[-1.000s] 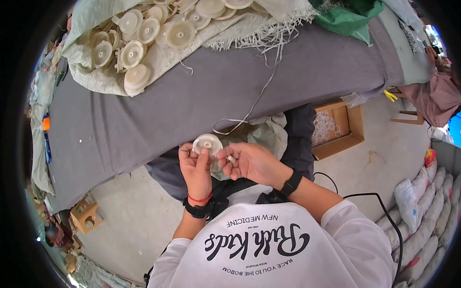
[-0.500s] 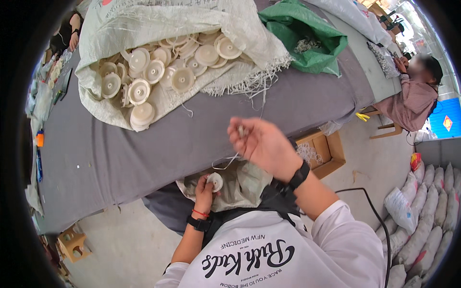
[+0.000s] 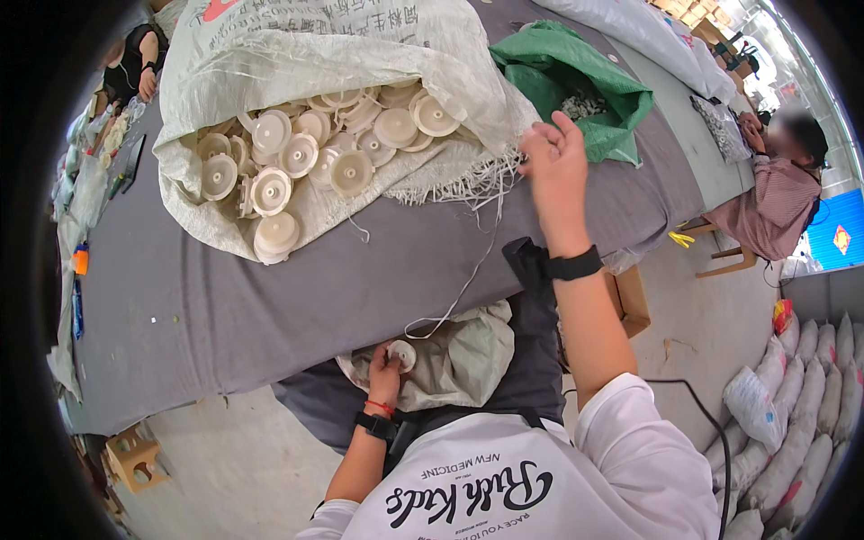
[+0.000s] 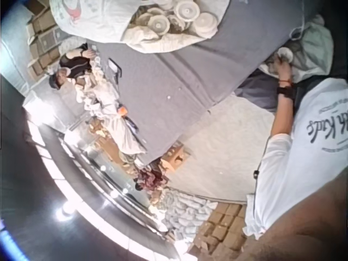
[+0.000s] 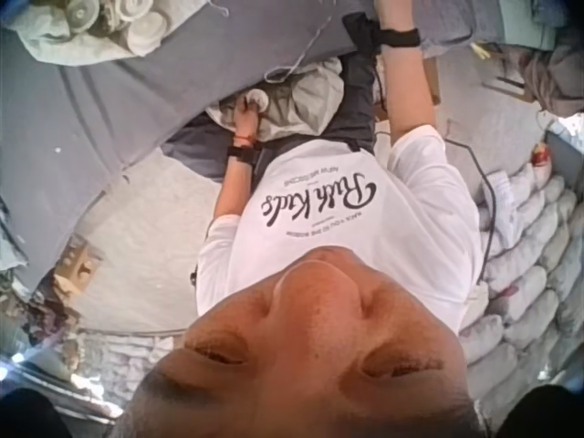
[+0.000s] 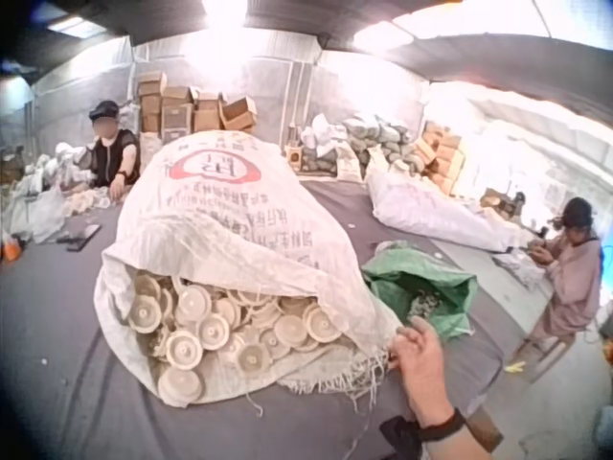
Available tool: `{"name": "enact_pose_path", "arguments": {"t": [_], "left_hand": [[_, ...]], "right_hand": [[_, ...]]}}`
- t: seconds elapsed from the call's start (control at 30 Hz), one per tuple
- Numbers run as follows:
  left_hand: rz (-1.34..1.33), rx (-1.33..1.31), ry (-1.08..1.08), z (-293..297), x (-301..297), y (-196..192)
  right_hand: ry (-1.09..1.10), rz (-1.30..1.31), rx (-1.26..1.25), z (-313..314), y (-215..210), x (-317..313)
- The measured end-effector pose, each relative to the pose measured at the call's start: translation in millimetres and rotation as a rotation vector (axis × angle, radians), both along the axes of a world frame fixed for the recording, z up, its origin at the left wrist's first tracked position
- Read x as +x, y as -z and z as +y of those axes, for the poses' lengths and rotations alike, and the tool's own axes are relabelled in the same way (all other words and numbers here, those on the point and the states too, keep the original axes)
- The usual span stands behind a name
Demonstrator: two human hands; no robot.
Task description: Assembling small white plastic components by hand in a workshop setting.
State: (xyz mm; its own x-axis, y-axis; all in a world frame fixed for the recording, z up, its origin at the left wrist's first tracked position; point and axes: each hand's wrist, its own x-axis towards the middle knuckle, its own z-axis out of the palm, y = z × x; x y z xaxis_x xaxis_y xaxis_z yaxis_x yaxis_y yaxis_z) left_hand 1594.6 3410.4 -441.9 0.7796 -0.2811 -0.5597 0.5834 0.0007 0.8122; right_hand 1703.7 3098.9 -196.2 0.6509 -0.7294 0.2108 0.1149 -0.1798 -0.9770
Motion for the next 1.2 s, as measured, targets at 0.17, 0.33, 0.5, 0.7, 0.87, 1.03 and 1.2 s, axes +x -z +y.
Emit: {"name": "enact_pose_path", "arguments": {"t": [0.17, 0.33, 0.5, 0.7, 0.87, 1.03, 1.2], "left_hand": [[-0.141, 0.149, 0.018, 0, -1, 21], [-0.052, 0.138, 0.015, -6, 6, 22], [-0.085, 0.107, -0.022, -10, 9, 10], [0.2, 0.055, -0.05, -16, 16, -12], [-0.602, 0.488, 0.077, -7, 10, 13], [-0.415, 0.334, 0.44, -13, 11, -70], [-0.219, -0.086, 0.773, -27, 27, -197]], "right_hand": [[-0.032, 0.172, -0.435, -5, 17, 14], [-0.179, -0.002, 0.312, -25, 8, 11], [-0.103, -0.098, 0.395, -15, 4, -2], [-0.207, 0.527, -0.802, 4, 10, -22], [-0.232, 0.507, -0.871, 8, 16, -15], [-0.292, 0.532, -0.919, -4, 23, -11], [-0.346, 0.493, -0.869, -15, 34, -5]]}}
